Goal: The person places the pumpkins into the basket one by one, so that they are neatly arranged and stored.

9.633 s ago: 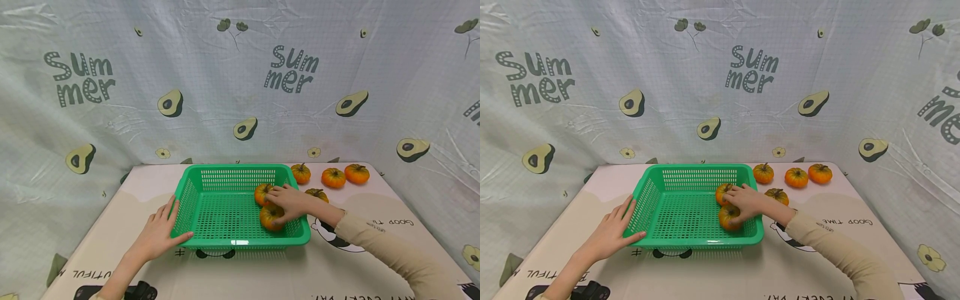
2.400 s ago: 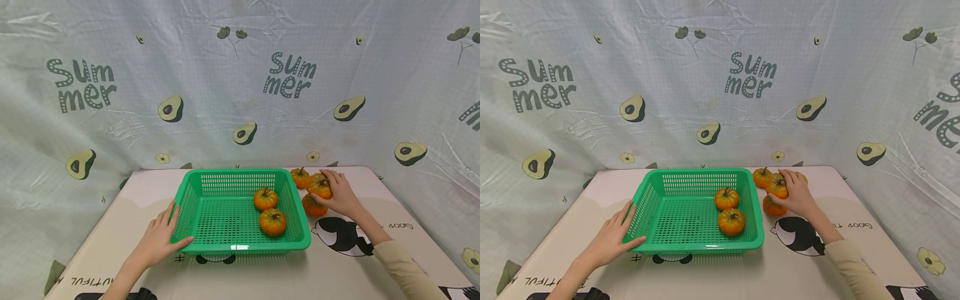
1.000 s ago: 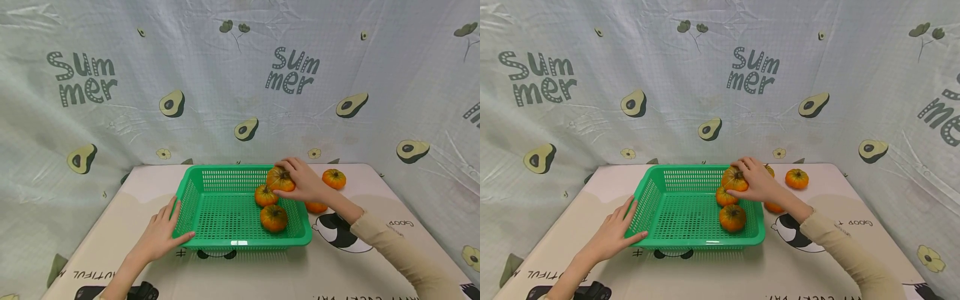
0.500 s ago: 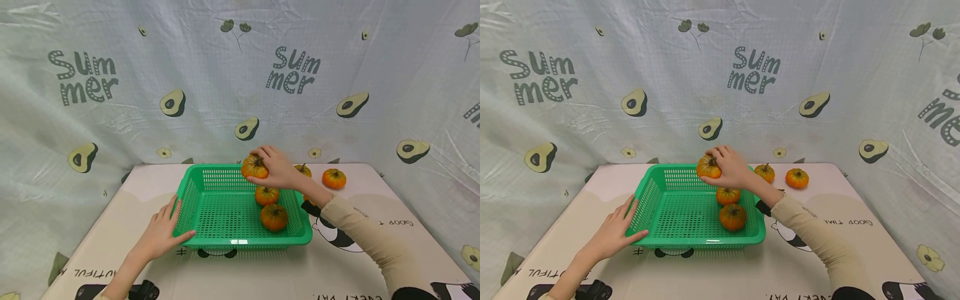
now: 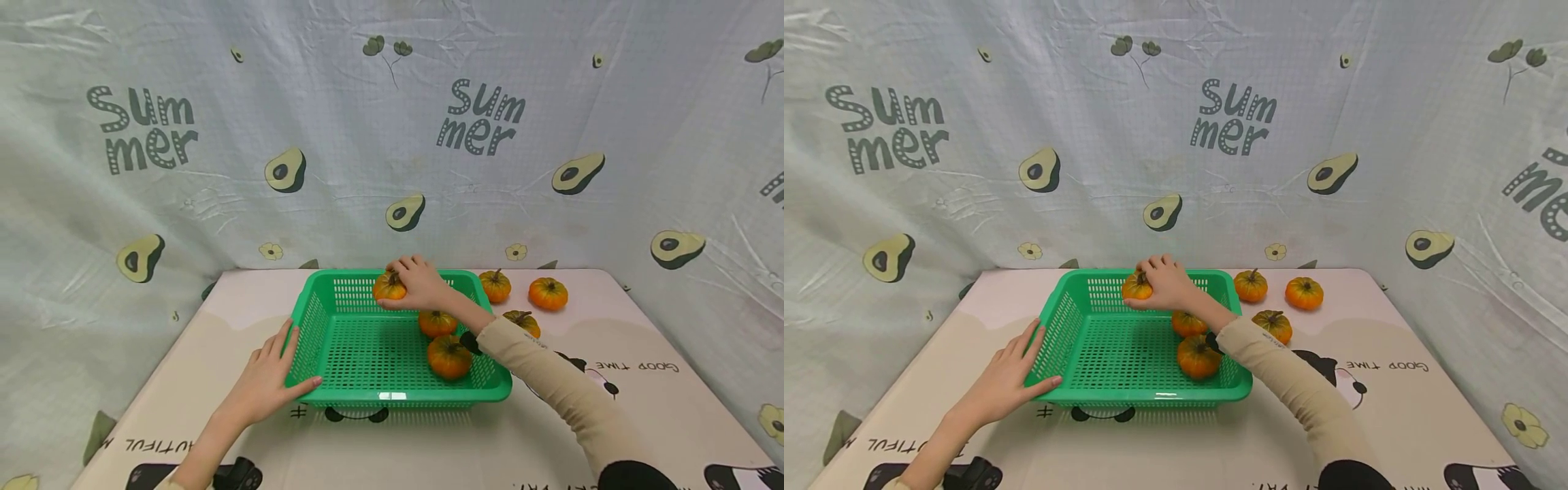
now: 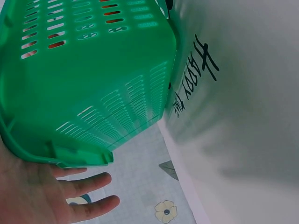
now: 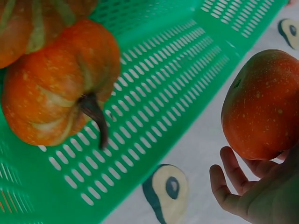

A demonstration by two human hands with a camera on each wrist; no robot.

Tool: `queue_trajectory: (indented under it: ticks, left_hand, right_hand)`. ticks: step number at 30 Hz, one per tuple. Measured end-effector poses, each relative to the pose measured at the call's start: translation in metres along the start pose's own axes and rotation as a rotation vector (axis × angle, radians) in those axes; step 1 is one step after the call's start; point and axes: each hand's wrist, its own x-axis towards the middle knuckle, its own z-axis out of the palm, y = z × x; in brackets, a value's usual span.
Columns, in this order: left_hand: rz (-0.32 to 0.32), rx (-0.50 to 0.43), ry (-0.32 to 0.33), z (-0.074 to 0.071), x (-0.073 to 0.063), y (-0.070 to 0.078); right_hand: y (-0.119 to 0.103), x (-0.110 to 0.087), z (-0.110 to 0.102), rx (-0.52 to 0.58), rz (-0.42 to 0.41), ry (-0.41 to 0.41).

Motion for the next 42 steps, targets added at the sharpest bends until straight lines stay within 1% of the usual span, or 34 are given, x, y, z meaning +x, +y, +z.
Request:
queue_trajectory:
  ticks: [4, 9, 11, 13, 16, 18, 27, 31, 34, 42]
  left_hand:
    - [0.001, 0.0, 0.0, 0.0, 0.0, 0.001]
    - [0.003, -0.004, 0.003, -0.001, 0.0, 0.001]
    - [0.005, -0.005, 0.005, -0.001, 0.0, 0.001]
    - [0.006, -0.006, 0.005, -0.001, 0.0, 0.001]
    - [0.006, -0.01, 0.005, -0.001, 0.0, 0.001]
    - [0.006, -0.011, 0.004, -0.001, 0.0, 0.001]
    - [0.008, -0.01, 0.006, -0.001, 0.0, 0.001]
    - [0.008, -0.007, 0.004, -0.001, 0.0, 0.001]
    - [0.005, -0.008, -0.002, -0.002, 0.0, 0.001]
    - [0.006, -0.011, -0.009, -0.003, 0.0, 0.002]
  right_hand:
    - [0.003, 0.001, 0.008, -0.007, -0.013, 0.001]
    - [0.006, 0.005, 0.012, -0.029, -0.005, -0.038]
    - [0.007, 0.008, 0.015, -0.047, 0.009, -0.076]
    - [0.008, 0.01, 0.018, -0.094, 0.012, -0.109]
    - [0.009, 0.012, 0.022, -0.147, 0.004, -0.153]
    - [0.011, 0.012, 0.025, -0.162, -0.005, -0.172]
    - [0.014, 0.012, 0.031, -0.188, -0.046, -0.228]
    - [0.013, 0.011, 0.03, -0.168, -0.051, -0.276]
    - [0.015, 0.01, 0.032, -0.173, -0.061, -0.304]
    - [0.017, 0.01, 0.037, -0.202, -0.081, -0.318]
